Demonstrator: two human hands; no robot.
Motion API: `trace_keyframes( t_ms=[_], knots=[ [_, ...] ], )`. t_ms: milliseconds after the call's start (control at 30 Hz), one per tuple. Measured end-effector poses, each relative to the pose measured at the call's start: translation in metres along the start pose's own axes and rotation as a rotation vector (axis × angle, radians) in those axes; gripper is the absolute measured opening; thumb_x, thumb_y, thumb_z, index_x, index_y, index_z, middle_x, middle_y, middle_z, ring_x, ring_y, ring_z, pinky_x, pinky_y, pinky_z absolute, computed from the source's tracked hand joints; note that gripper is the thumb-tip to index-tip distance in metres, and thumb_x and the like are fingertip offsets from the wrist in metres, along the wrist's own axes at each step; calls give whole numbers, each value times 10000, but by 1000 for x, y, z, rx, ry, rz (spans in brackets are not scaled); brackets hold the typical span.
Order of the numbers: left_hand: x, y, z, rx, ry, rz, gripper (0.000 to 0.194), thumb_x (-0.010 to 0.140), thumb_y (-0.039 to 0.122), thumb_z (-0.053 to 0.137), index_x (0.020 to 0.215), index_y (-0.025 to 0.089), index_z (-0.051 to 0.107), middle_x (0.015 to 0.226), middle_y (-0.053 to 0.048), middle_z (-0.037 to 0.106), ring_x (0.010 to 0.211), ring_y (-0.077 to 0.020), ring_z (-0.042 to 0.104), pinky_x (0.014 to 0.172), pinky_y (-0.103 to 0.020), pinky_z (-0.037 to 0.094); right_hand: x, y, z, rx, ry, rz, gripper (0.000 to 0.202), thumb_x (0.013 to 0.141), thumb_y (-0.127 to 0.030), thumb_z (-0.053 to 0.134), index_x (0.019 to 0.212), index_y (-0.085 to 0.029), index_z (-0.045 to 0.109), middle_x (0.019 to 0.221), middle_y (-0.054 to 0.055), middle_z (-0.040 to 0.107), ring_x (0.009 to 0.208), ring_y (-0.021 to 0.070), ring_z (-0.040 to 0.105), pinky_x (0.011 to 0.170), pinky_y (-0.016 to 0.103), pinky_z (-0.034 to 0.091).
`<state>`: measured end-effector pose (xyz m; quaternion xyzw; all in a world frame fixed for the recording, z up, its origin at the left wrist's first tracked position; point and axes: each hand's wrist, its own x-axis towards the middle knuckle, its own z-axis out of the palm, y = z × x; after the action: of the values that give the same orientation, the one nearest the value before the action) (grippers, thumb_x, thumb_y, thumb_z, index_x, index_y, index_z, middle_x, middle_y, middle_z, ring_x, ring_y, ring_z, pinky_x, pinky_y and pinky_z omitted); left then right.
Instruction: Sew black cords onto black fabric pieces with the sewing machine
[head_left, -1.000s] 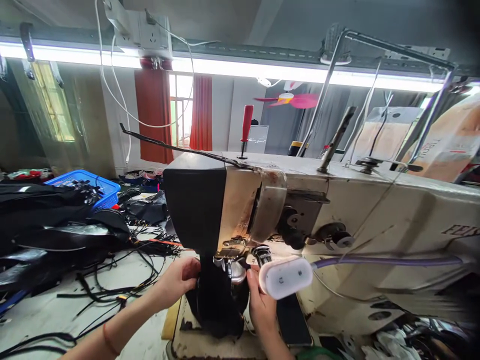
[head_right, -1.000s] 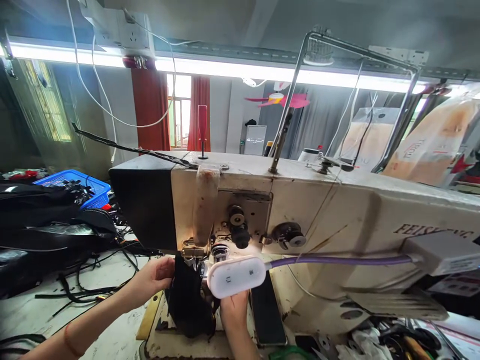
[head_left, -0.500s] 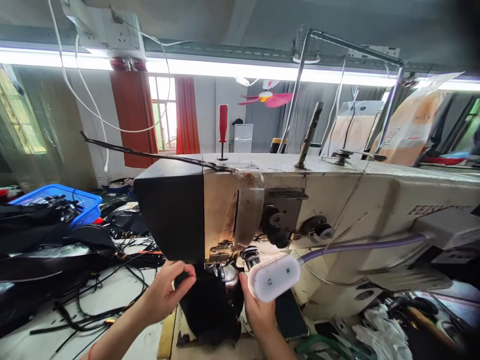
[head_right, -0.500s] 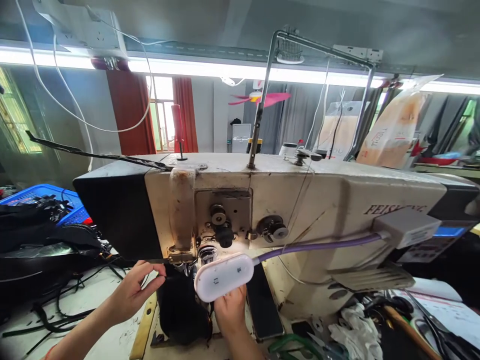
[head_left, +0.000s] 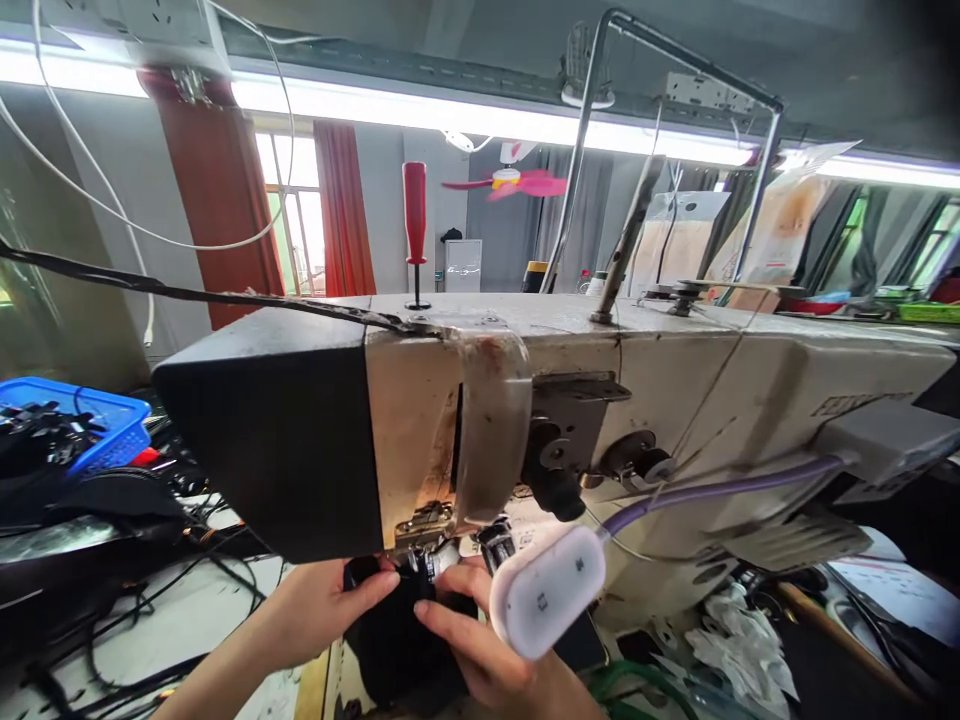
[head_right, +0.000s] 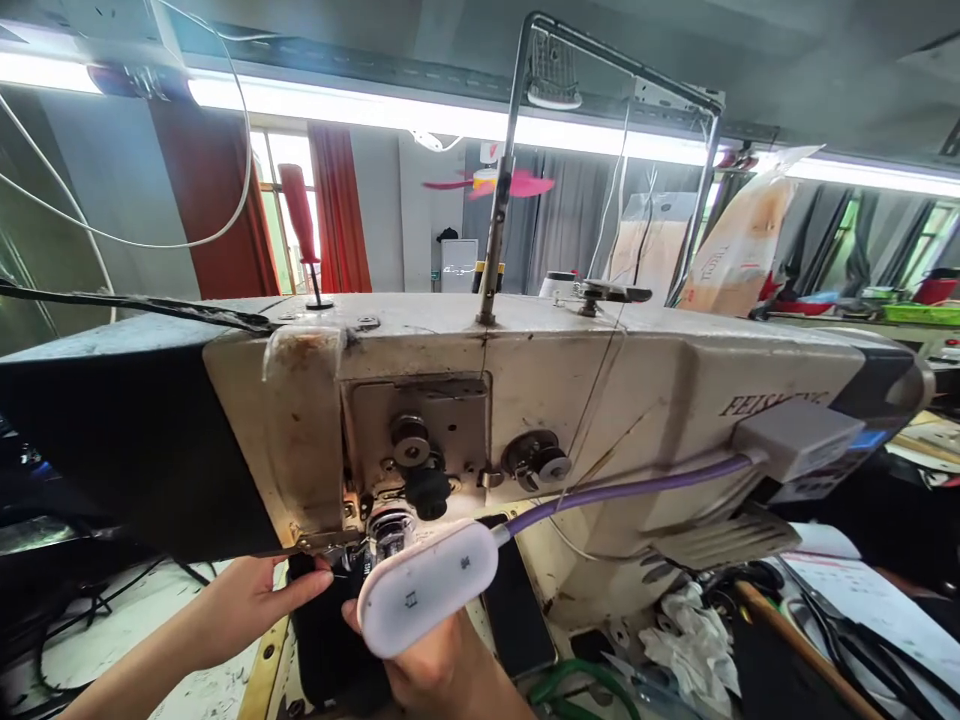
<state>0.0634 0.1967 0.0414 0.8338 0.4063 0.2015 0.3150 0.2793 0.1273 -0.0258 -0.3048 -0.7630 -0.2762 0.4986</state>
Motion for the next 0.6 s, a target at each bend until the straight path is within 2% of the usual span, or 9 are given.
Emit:
trace_keyframes(
  t_ms=[67, 167, 267, 367, 500, 600],
  knots=[
    [2, 3, 1, -17, 10, -53, 333, 826, 524, 542, 850, 244, 721, 871, -6, 769, 910, -243, 685, 870, -294, 520, -3, 4, 5, -28, 62, -27, 296, 912, -56, 470, 1041, -181, 705, 837, 78, 693, 795, 162, 657, 794, 310, 563],
    [5, 8, 2, -22, 82, -123, 347, 777, 538, 584, 618, 254, 705, 591, 4, 711, 815, -265, 701, 884, -323, 528, -11, 1, 10, -88, 120, -10, 265, 917, -79, 483, 1007, -204, 698, 865, 81, 690, 892, 200, 665, 831, 358, 559],
    [6, 14, 4, -24, 78, -189, 341, 747, 520, 605, 542, 259, 682, 486, 13, 658, 834, -278, 711, 896, -322, 529, -23, -13, 15, -17, 96, 124, 233, 852, -33, 493, 943, -163, 664, 771, 70, 669, 767, 200, 666, 737, 355, 573],
    [6, 21, 5, -40, 69, -246, 311, 758, 484, 592, 584, 253, 706, 534, 17, 692, 929, -275, 708, 929, -299, 514, -29, -29, 17, -52, 92, 301, 266, 850, -79, 475, 1034, -158, 651, 759, 72, 673, 702, 204, 645, 661, 342, 559],
    [6, 27, 6, -51, 46, -298, 304, 771, 473, 579, 724, 231, 757, 711, 13, 768, 970, -273, 708, 914, -291, 522, -23, -41, 13, -313, -111, 345, 416, 859, -197, 539, 1264, -180, 634, 984, 117, 714, 877, 290, 662, 733, 400, 564],
    [5, 26, 4, -26, 19, -310, 319, 767, 496, 586, 775, 236, 772, 803, 2, 789, 1012, -289, 701, 918, -309, 527, -14, -42, 12, -385, -134, 378, 400, 831, -204, 553, 1213, -176, 669, 1020, 132, 706, 901, 295, 650, 732, 391, 559]
  ],
)
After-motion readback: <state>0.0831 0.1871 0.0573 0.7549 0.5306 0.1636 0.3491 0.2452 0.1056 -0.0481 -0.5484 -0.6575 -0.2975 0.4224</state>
